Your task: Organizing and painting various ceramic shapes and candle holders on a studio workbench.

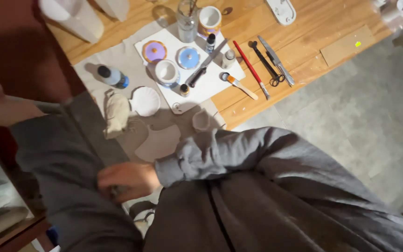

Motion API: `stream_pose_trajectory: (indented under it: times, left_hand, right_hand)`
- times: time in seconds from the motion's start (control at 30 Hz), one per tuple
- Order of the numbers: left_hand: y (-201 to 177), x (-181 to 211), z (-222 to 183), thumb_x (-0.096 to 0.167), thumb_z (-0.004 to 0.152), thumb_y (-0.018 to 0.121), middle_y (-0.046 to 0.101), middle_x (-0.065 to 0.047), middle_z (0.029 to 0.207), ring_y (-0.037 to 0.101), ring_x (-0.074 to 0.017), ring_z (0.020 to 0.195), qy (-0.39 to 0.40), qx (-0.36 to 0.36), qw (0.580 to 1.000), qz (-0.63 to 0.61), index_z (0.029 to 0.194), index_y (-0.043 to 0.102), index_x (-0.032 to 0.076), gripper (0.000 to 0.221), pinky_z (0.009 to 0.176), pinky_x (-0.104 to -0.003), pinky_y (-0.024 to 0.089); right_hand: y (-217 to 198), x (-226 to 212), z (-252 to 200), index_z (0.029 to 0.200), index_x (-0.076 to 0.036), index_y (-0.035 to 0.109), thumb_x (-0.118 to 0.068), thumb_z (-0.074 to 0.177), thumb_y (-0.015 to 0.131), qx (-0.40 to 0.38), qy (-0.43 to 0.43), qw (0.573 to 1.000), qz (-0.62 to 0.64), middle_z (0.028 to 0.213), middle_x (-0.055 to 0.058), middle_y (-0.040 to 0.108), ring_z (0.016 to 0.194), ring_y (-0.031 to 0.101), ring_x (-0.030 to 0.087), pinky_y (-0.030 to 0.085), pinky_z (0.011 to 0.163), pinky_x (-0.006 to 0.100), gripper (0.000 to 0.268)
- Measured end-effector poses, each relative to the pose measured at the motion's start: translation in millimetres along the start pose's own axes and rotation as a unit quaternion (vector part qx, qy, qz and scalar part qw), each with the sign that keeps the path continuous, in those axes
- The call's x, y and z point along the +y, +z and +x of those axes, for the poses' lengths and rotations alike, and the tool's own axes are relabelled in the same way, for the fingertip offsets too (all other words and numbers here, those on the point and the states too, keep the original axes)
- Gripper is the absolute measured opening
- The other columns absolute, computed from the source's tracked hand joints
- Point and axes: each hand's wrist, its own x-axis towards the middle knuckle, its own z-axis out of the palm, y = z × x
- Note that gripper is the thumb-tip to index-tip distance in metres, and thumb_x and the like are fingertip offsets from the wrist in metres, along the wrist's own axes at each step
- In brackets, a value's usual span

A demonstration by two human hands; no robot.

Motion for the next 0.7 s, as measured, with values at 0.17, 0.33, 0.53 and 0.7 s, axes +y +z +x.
stream_pose_trajectory:
  times: [0.17,0.33,0.53,0.7]
  left_hand:
    - [74,142,-141,0.029,0.102,0.052,0.075,-0.016,0.109,0.069,-0.0299,0.099,0.037,-0.108,0.993,0.009,0.111,0.068,0.0,0.034,0.081,-0.042,0.054]
    - [160,349,-221,0.024,0.095,0.065,0.073,-0.012,0.108,0.069,-0.0281,0.098,0.072,-0.225,0.972,0.005,0.108,0.07,0.004,0.025,0.083,-0.042,0.055]
    - [136,376,-144,0.019,0.087,0.081,0.071,-0.007,0.106,0.068,-0.026,0.097,0.109,-0.37,0.922,-0.006,0.106,0.072,0.008,0.024,0.084,-0.04,0.056]
    - [144,358,-149,0.015,0.08,0.094,0.069,-0.003,0.105,0.067,-0.0242,0.096,0.132,-0.486,0.864,-0.017,0.104,0.073,0.011,0.032,0.086,-0.039,0.056]
  right_hand:
    - [57,-16,41,0.113,-0.012,0.057,-0.022,0.108,0.067,0.022,-0.082,0.993,0.086,0.119,0.01,0.055,0.108,0.056,0.028,0.048,0.095,0.037,0.015]
    - [84,-37,66,0.128,-0.006,0.058,-0.015,0.103,0.068,-0.129,-0.008,0.945,0.3,0.11,0.012,0.064,0.101,0.064,0.025,0.055,0.088,0.036,0.028]
    - [68,-79,82,0.123,-0.009,0.064,-0.013,0.097,0.068,-0.118,-0.004,0.988,0.103,0.113,0.006,0.072,0.105,0.072,0.02,0.058,0.092,0.033,0.026]
    - [-162,-39,63,0.118,-0.009,0.069,-0.011,0.101,0.051,0.141,0.219,0.959,-0.111,0.106,0.006,0.072,0.092,0.067,0.021,0.056,0.083,0.034,0.025]
